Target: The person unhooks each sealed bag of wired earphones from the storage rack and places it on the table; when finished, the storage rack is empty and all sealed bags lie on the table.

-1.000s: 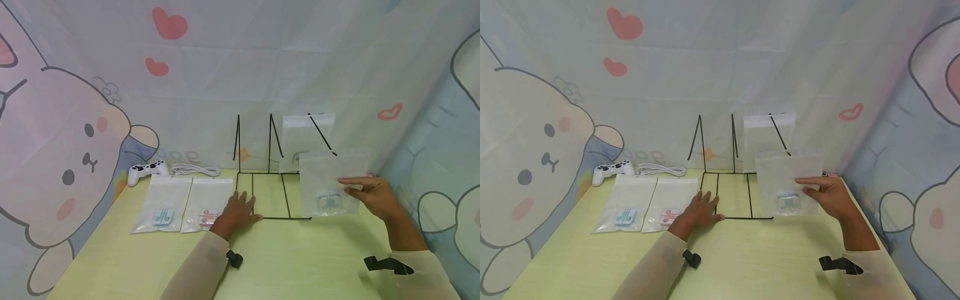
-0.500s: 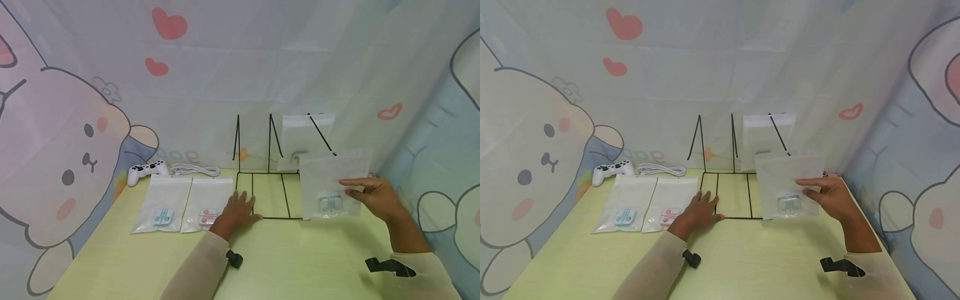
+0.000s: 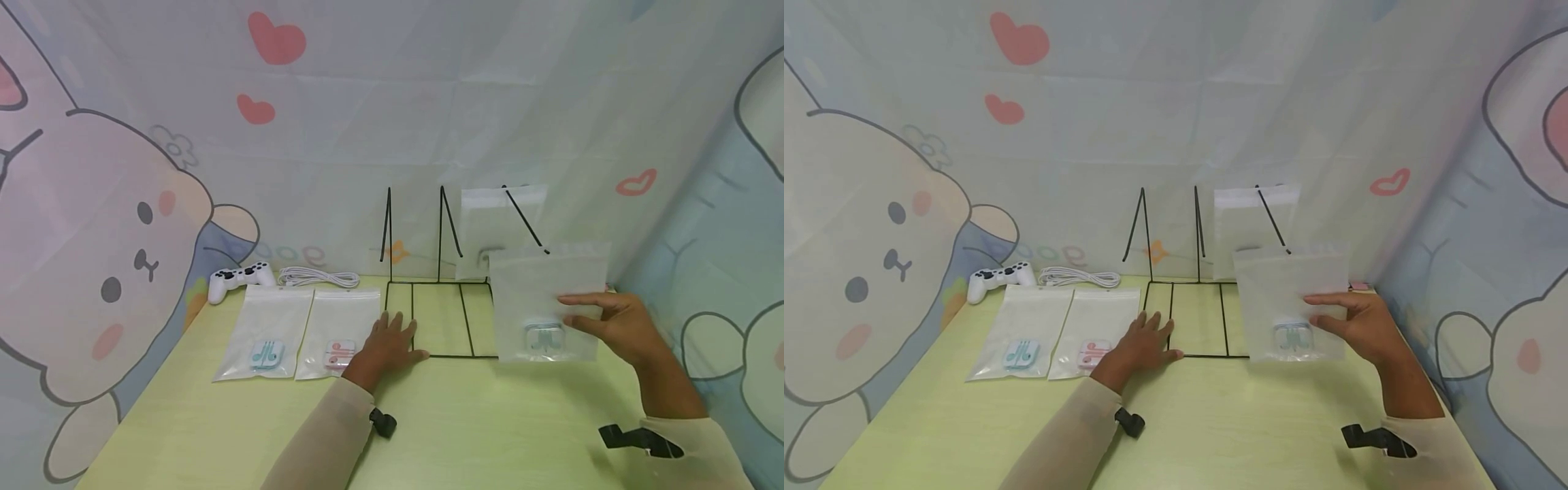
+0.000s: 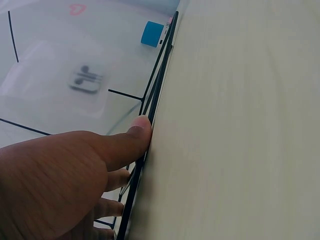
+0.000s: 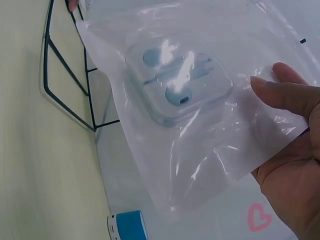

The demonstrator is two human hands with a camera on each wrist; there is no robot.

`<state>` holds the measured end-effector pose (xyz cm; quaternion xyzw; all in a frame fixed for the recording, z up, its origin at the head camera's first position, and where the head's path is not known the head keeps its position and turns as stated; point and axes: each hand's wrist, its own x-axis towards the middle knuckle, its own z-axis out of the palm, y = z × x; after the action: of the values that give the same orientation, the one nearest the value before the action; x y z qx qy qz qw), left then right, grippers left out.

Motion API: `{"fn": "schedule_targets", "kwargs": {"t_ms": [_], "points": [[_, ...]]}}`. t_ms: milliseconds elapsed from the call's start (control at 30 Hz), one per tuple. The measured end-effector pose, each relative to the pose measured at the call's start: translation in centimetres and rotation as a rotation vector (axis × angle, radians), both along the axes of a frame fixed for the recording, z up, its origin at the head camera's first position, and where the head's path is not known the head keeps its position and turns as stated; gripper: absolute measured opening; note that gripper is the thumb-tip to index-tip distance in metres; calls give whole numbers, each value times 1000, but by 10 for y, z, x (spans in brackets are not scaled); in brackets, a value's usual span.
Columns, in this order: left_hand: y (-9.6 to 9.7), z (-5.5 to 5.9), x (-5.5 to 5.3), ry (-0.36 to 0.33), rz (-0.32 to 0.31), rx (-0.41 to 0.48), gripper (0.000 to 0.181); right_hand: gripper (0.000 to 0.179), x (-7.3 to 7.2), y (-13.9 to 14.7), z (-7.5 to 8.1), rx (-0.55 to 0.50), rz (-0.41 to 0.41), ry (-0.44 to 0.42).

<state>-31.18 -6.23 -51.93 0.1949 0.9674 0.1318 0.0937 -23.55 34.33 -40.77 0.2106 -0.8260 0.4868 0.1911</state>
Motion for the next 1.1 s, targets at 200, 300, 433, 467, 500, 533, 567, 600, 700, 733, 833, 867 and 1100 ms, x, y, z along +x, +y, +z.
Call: {"fn": "schedule_targets", "kwargs": {"t_ms": [200,300,433,467,500,533,567,600,700,733,833,867,1100], "points": [[0,-1,0,-4,3,-1,84,34,5,-3,3,-10,-66,-69],[-1,-2,0,-4,2,-1,84,34,7,-4,3,-16,-77,-93],[-1,-2,-1,-3,1,-3,84,33,8,-5,1,-22,-89,-100],[-1,-2,-2,-3,1,-4,84,33,8,-5,1,-25,-90,-98],[-1,-2,-2,-4,0,-4,84,33,9,-5,1,-29,-91,-94],[-1,-2,-2,-4,0,-4,84,32,9,-6,0,-34,-89,-87],[-1,-2,-2,-4,0,-5,84,33,9,-6,0,-38,-85,-76],[-1,-2,-2,-4,-1,-3,84,33,9,-6,0,-43,-83,-67],[-1,-2,-2,-2,-5,-4,84,33,9,-7,-2,-56,-71,-37],[-1,-2,-2,0,-5,-4,84,33,10,-8,-2,-59,-65,-30],[0,-3,-2,3,-5,-9,84,32,10,-7,-4,-54,-48,-7],[0,-3,-3,3,-4,-10,84,32,10,-7,-5,-51,-49,-6],[0,-3,-3,4,-6,-15,84,32,10,-5,-14,-43,-78,-77]]}}
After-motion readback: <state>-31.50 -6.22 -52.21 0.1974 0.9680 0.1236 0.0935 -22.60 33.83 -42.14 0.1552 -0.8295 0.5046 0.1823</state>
